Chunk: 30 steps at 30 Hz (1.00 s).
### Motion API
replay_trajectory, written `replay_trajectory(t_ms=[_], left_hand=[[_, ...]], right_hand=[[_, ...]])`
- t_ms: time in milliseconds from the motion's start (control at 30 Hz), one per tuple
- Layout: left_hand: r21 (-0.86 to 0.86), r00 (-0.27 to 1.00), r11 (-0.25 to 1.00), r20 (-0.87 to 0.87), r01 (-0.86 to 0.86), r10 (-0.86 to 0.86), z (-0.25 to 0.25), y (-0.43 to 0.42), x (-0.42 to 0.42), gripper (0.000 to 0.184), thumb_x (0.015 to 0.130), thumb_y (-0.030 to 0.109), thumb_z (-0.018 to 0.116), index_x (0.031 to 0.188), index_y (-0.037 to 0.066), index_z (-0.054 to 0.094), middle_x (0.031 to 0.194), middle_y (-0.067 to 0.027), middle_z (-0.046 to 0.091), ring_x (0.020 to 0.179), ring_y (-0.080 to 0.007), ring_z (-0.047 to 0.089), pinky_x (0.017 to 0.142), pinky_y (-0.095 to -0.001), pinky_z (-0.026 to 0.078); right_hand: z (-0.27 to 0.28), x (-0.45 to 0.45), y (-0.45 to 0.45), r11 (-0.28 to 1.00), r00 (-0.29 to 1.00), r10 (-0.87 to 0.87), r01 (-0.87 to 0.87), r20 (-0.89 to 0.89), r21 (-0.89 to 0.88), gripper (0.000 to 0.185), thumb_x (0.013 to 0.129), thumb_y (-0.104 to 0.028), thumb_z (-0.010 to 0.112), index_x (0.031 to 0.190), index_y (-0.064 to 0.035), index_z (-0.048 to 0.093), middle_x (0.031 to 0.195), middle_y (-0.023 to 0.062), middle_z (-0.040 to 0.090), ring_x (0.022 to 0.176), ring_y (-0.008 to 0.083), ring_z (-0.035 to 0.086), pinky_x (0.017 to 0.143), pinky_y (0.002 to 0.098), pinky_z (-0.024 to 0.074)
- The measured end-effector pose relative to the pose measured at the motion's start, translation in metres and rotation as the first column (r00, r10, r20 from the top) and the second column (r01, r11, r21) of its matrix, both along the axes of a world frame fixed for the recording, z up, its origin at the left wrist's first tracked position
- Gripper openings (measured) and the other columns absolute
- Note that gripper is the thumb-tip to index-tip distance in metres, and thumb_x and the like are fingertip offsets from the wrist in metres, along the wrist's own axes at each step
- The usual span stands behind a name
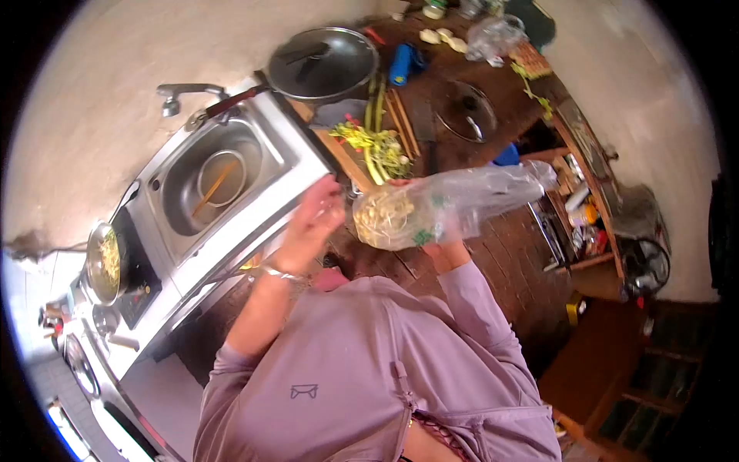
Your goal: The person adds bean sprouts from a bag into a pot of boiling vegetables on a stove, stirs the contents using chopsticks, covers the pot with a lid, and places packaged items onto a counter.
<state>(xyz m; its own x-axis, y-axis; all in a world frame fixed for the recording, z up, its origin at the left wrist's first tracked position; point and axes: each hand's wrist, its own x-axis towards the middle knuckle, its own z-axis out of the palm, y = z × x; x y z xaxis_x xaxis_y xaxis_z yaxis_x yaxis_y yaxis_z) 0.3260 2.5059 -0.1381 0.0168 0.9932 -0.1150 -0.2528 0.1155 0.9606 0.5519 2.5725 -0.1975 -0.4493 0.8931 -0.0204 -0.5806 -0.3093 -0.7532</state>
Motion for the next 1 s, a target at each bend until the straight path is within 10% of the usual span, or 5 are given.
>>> replay_trajectory(t_ms=[100,200,400,667,1000], left_hand=[[-0.158,0.642,0.885,0.745,0.437,-0.184,-0.03,-0.004,0.007,0.085,0.069,0.062,0.055,0.133,0.015,0.026,0.133,-0.0068,0.034,0.12,-0.0251,0.034,0.1,-0.0439,0.024],[-0.212,0.428,0.852,0.904,0.479,-0.016,-0.094,-0.009,-0.008,0.076,0.072,0.062,0.05,0.13,0.016,0.034,0.132,-0.0067,0.037,0.119,-0.0232,0.036,0.098,-0.0447,0.028],[-0.161,0.48,0.983,0.871,0.085,0.101,-0.105,-0.03,-0.066,0.064,0.077,0.048,0.052,0.127,0.011,0.039,0.126,-0.0089,0.044,0.115,-0.0226,0.042,0.097,-0.0388,0.031],[-0.128,0.253,0.888,0.932,-0.441,0.259,-0.13,-0.121,-0.119,0.055,0.085,0.039,0.043,0.128,0.007,0.035,0.129,-0.0105,0.04,0.118,-0.0241,0.039,0.102,-0.0392,0.023],[-0.199,0.188,0.704,0.883,-0.682,0.431,-0.161,-0.197,-0.196,0.054,0.084,0.038,0.041,0.127,0.005,0.035,0.125,-0.0118,0.044,0.114,-0.0265,0.042,0.099,-0.0395,0.029]], right_hand=[[0.044,-0.036,-0.011,0.977,0.965,0.132,-0.089,0.227,-0.192,0.054,0.083,-0.04,0.045,0.122,-0.0028,0.038,0.121,0.013,0.044,0.108,0.0249,0.047,0.089,0.0373,0.041],[0.035,-0.07,0.003,0.92,0.906,0.391,-0.378,0.163,-0.109,0.056,0.082,-0.037,0.049,0.125,-0.004,0.035,0.122,0.0108,0.043,0.109,0.0239,0.046,0.09,0.0376,0.0414],[0.06,-0.12,0.03,0.893,0.901,0.27,-0.366,0.341,0.261,0.092,0.068,-0.049,0.064,0.135,-0.0055,0.017,0.136,0.0136,0.027,0.125,0.0273,0.026,0.104,0.0412,0.0199],[0.083,-0.222,0.003,0.615,0.858,0.09,-0.447,0.505,0.65,0.03,0.081,0.001,0.047,0.111,0.0034,0.047,0.12,0.0092,0.043,0.089,0.01,0.046,0.074,0.0215,0.0393],[0.12,-0.337,-0.058,0.61,0.7,0.525,-0.706,0.484,0.36,0.025,0.086,-0.004,0.043,0.109,0.0026,0.05,0.102,0.0056,0.051,0.086,0.0096,0.049,0.078,0.0236,0.0392]])
